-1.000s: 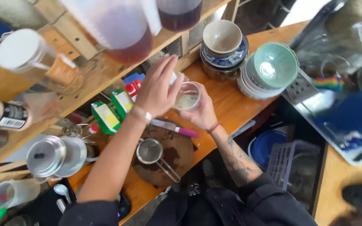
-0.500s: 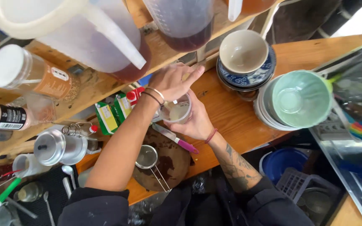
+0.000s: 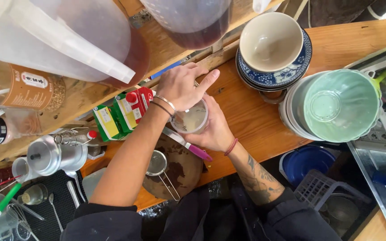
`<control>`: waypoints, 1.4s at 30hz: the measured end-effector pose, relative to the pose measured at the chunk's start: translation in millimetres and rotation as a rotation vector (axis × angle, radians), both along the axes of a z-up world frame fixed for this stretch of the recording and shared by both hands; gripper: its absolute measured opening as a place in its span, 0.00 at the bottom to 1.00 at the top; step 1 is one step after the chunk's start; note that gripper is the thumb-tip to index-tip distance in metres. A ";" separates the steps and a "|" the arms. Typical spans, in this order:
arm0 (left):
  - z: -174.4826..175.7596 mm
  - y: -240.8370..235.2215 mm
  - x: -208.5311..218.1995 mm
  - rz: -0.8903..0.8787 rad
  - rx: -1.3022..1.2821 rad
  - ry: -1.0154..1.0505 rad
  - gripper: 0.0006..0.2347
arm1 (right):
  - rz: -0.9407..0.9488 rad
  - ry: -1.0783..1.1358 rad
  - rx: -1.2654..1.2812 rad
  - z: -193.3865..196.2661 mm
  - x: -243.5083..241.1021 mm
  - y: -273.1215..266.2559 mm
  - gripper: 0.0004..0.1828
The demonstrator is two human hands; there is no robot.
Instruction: The person cuts limes on a wooden board, squeezes the juice into a strainer placed on a digital scale, and pours the juice into a plastic cup. They then add ice from a cooler and stir the mixture with a spoon.
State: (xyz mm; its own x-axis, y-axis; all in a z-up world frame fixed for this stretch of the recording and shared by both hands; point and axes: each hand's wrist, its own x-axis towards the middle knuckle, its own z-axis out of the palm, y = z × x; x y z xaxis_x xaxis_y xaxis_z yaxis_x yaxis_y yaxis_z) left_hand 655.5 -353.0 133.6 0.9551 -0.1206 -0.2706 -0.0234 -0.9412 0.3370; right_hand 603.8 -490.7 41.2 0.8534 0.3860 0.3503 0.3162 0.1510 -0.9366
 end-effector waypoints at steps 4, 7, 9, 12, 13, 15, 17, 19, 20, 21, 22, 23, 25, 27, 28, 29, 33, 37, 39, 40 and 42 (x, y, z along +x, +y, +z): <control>-10.8 0.5 -3.3 0.000 0.018 -0.030 0.31 | -0.011 -0.009 -0.043 -14.6 -2.8 -0.4 0.52; -5.9 -0.3 -3.2 0.006 -0.014 0.004 0.34 | -0.026 -0.001 -0.047 -21.6 -3.5 1.8 0.51; 2.5 -0.3 -9.4 0.029 -0.054 0.036 0.36 | -0.020 -0.013 -0.040 -16.6 -8.4 1.3 0.51; 16.5 -2.1 -6.0 -0.018 0.051 0.056 0.32 | -0.050 -0.063 -0.039 -6.3 -5.8 1.3 0.53; 17.8 -3.0 -5.9 0.025 0.050 0.073 0.33 | -0.055 -0.036 -0.042 -9.2 -6.1 3.1 0.53; 21.1 -3.4 -10.2 0.082 0.049 0.085 0.34 | -0.046 -0.014 -0.044 -8.8 -9.7 5.4 0.53; 25.8 -5.2 -10.1 0.100 0.035 0.133 0.37 | -0.039 0.036 -0.041 -2.1 -10.2 5.4 0.53; 32.6 -8.3 -11.0 0.115 -0.021 0.135 0.36 | -0.043 0.044 -0.029 -2.9 -9.4 6.3 0.53; 35.3 -9.3 -11.8 0.130 -0.077 0.142 0.36 | -0.046 0.056 -0.016 -4.0 -9.4 7.3 0.53; 39.7 -11.0 -12.9 0.130 -0.077 0.141 0.36 | -0.046 0.055 -0.016 -3.4 -8.5 7.1 0.53; 44.2 -12.3 -14.7 0.130 -0.077 0.138 0.36 | -0.041 0.070 -0.004 -2.7 -8.3 7.1 0.53; 48.7 -13.5 -16.5 0.131 -0.077 0.134 0.35 | -0.036 0.084 0.007 -2.1 -8.0 7.3 0.53; 49.7 -9.3 -14.1 0.106 -0.059 0.136 0.35 | -0.027 0.092 0.011 2.1 -9.5 7.3 0.52; 51.9 -7.6 -12.2 0.076 -0.040 0.135 0.36 | -0.025 0.096 0.015 6.9 -9.6 7.1 0.52; 53.4 -7.1 -12.3 0.078 -0.059 0.132 0.35 | -0.027 0.091 0.034 9.4 -9.3 7.7 0.51; 54.9 -6.5 -12.6 0.081 -0.078 0.129 0.34 | -0.029 0.086 0.053 11.9 -9.2 8.4 0.50; 52.5 -1.7 -11.5 0.073 -0.210 0.090 0.34 | -0.019 0.077 0.068 13.6 -7.8 11.4 0.50; 53.6 -3.4 -14.2 0.099 -0.243 0.092 0.35 | -0.002 0.109 0.080 14.1 -9.1 10.9 0.48; 60.6 -5.0 -14.1 0.110 -0.246 0.095 0.36 | 0.006 0.118 0.084 17.1 -5.4 10.7 0.48; 62.3 -6.3 -15.7 0.114 -0.219 0.104 0.35 | 0.014 0.103 0.085 18.3 -6.0 9.5 0.47; 53.1 -7.8 -15.4 0.115 -0.195 0.122 0.34 | 0.018 0.097 0.083 22.2 -4.5 8.4 0.46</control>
